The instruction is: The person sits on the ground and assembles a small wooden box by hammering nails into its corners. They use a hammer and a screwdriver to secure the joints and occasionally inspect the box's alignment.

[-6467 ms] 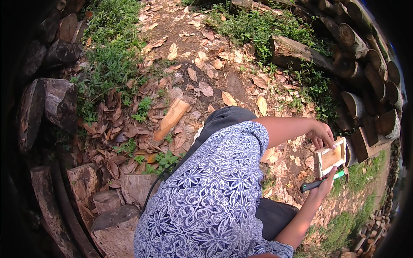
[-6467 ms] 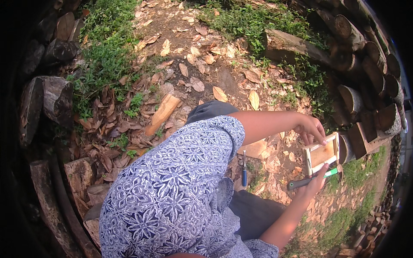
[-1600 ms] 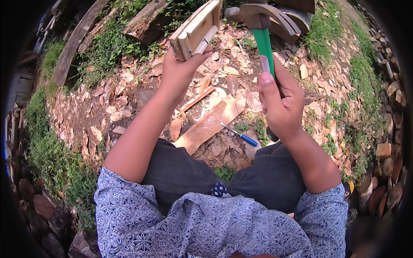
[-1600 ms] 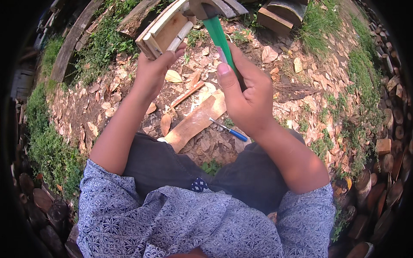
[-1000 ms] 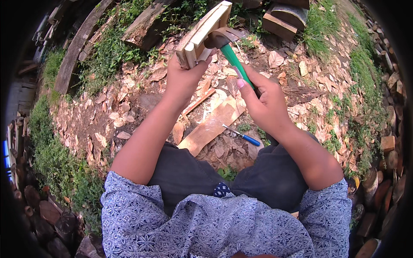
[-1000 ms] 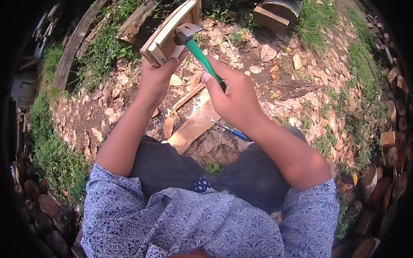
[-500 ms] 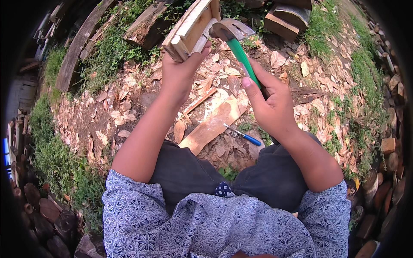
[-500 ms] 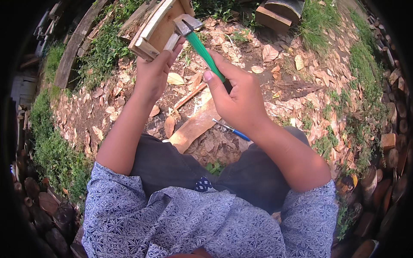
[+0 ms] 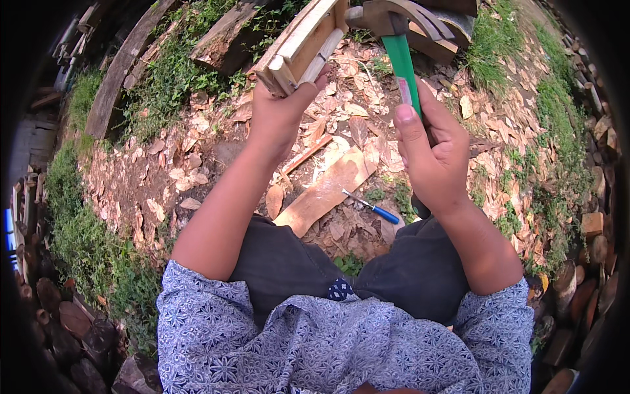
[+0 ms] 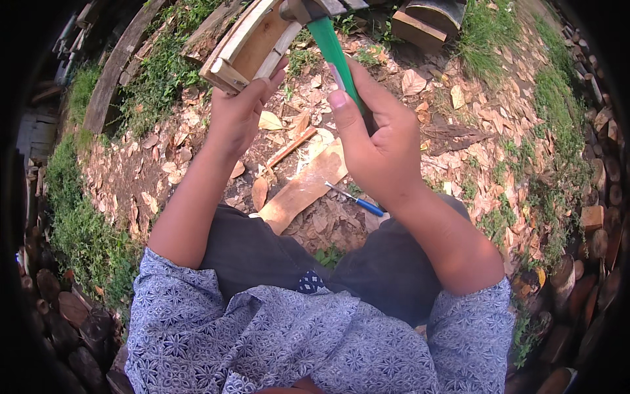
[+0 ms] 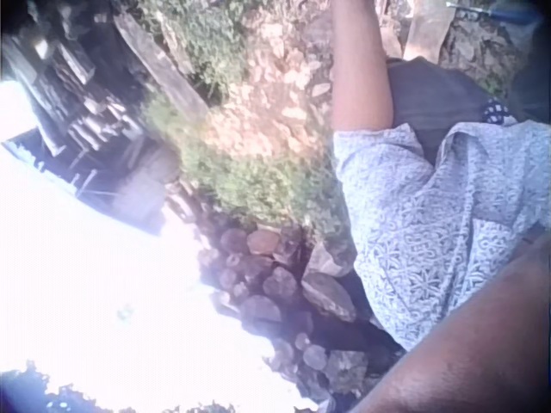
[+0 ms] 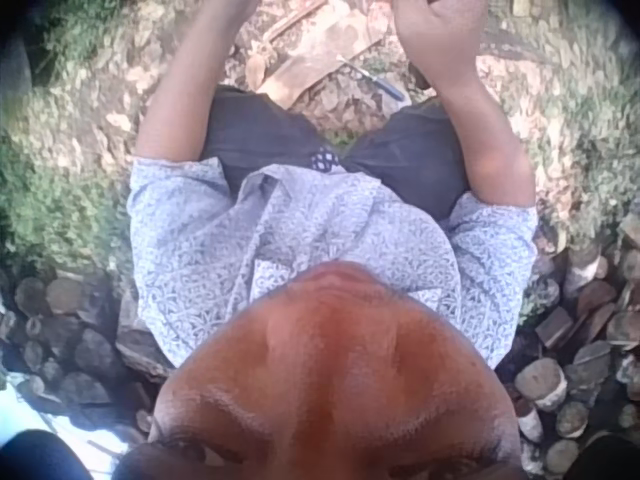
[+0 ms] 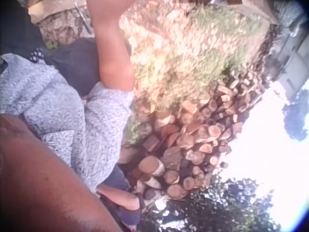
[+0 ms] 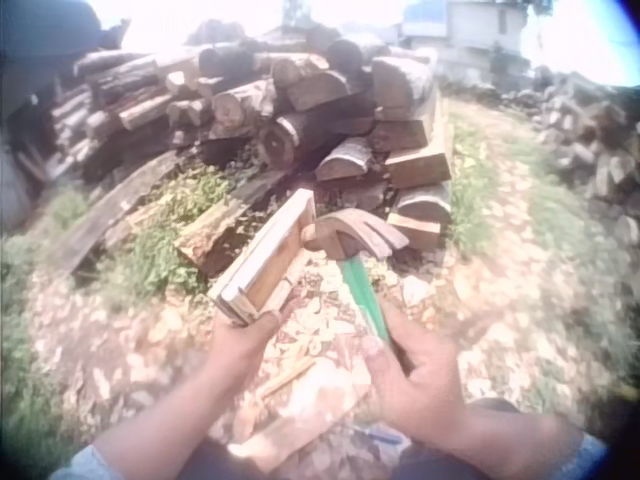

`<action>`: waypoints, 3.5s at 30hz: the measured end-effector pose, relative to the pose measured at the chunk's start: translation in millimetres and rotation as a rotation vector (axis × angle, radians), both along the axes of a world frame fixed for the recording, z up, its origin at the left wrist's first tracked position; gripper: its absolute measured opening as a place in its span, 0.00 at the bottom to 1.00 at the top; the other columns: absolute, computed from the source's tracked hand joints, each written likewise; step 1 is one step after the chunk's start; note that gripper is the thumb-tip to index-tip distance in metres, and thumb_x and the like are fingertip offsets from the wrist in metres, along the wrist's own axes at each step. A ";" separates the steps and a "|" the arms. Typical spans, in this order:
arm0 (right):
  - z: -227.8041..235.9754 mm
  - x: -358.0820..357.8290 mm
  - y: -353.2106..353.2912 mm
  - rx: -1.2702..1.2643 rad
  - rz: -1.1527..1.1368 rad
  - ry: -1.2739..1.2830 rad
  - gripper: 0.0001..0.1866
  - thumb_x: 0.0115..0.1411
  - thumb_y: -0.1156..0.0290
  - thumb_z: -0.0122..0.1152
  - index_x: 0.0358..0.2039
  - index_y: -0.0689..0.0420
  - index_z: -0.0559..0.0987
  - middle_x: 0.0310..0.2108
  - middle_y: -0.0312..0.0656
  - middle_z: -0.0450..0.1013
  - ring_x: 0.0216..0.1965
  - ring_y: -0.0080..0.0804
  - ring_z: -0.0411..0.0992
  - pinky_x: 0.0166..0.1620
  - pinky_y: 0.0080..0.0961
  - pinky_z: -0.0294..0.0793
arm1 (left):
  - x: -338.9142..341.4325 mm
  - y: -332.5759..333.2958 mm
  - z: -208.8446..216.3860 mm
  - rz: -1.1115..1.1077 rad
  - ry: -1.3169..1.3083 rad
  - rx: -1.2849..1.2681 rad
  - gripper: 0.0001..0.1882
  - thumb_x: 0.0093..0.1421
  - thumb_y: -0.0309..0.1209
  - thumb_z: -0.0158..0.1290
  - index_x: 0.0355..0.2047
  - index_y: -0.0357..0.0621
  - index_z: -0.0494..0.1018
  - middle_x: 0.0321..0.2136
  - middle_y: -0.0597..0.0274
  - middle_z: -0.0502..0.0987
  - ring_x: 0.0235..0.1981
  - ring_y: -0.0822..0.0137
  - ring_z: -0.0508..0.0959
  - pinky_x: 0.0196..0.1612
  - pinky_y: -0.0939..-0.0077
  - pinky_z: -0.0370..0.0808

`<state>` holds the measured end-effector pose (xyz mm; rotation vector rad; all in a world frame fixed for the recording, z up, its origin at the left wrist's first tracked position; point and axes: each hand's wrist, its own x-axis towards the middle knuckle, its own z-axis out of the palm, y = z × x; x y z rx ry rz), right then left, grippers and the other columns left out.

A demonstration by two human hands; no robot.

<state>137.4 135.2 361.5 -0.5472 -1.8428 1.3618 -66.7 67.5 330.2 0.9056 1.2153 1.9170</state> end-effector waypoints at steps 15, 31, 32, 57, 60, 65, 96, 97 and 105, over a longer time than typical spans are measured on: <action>12.5 9.7 -14.8 -0.051 0.051 0.181 0.25 0.73 0.67 0.56 0.66 0.64 0.70 0.29 0.27 0.70 0.30 0.10 0.63 0.33 0.13 0.63 | -6.4 -0.7 -11.6 0.047 -0.057 0.048 0.24 0.61 0.16 0.56 0.59 0.30 0.69 0.52 0.50 0.78 0.53 0.62 0.81 0.60 0.70 0.78; -8.5 -1.8 8.6 0.042 0.082 -0.194 0.25 0.73 0.69 0.54 0.67 0.65 0.67 0.28 0.24 0.66 0.27 0.09 0.59 0.29 0.12 0.59 | 12.1 1.1 10.8 -0.063 -0.056 0.066 0.29 0.64 0.14 0.45 0.66 0.30 0.56 0.62 0.44 0.67 0.63 0.47 0.73 0.68 0.55 0.73; -7.9 2.1 9.0 0.000 0.067 -0.187 0.24 0.73 0.69 0.54 0.66 0.64 0.69 0.28 0.26 0.68 0.27 0.10 0.60 0.30 0.14 0.61 | 13.2 5.9 5.1 -0.074 -0.058 0.052 0.29 0.64 0.15 0.45 0.66 0.30 0.56 0.62 0.44 0.67 0.63 0.47 0.73 0.68 0.55 0.73; -12.2 3.6 5.9 0.049 0.034 -0.220 0.23 0.71 0.70 0.55 0.64 0.62 0.72 0.28 0.32 0.70 0.28 0.13 0.64 0.31 0.17 0.64 | 7.2 8.1 -11.3 0.010 -0.028 -0.011 0.26 0.63 0.16 0.50 0.62 0.31 0.63 0.57 0.47 0.73 0.55 0.54 0.79 0.61 0.62 0.80; 7.2 9.1 -4.5 0.023 -0.012 -0.100 0.22 0.70 0.72 0.57 0.63 0.62 0.73 0.23 0.31 0.69 0.24 0.12 0.62 0.27 0.16 0.61 | -2.8 9.9 -10.1 -0.039 -0.088 0.032 0.26 0.62 0.15 0.50 0.62 0.32 0.64 0.56 0.46 0.73 0.55 0.54 0.79 0.61 0.63 0.79; 3.5 8.1 -5.0 0.146 -0.057 -0.010 0.23 0.69 0.73 0.58 0.63 0.63 0.73 0.24 0.32 0.70 0.24 0.12 0.62 0.28 0.16 0.61 | -0.5 7.0 -7.1 0.003 -0.102 0.022 0.27 0.64 0.17 0.46 0.64 0.28 0.58 0.60 0.41 0.70 0.61 0.46 0.74 0.67 0.53 0.74; -18.5 -2.5 33.4 -0.327 -0.117 0.061 0.35 0.58 0.62 0.75 0.54 0.63 0.63 0.45 0.47 0.72 0.29 0.27 0.81 0.22 0.17 0.75 | 25.8 -0.8 8.3 -0.118 -0.176 -0.182 0.40 0.70 0.65 0.38 0.62 0.41 0.66 0.52 0.53 0.75 0.52 0.59 0.77 0.59 0.57 0.76; -18.6 -9.4 27.7 -0.320 -0.135 0.117 0.34 0.58 0.65 0.76 0.54 0.63 0.62 0.46 0.47 0.71 0.32 0.28 0.82 0.28 0.20 0.81 | 27.4 0.1 7.1 -0.085 -0.221 -0.157 0.34 0.73 0.58 0.41 0.61 0.40 0.64 0.53 0.55 0.73 0.53 0.63 0.77 0.57 0.58 0.76; -33.2 -33.4 2.5 -0.230 -0.122 0.126 0.28 0.57 0.68 0.75 0.49 0.61 0.65 0.41 0.41 0.72 0.31 0.23 0.81 0.33 0.20 0.79 | 26.4 22.1 -6.4 0.299 -0.350 0.100 0.28 0.76 0.50 0.39 0.63 0.40 0.59 0.56 0.52 0.71 0.57 0.59 0.75 0.61 0.60 0.73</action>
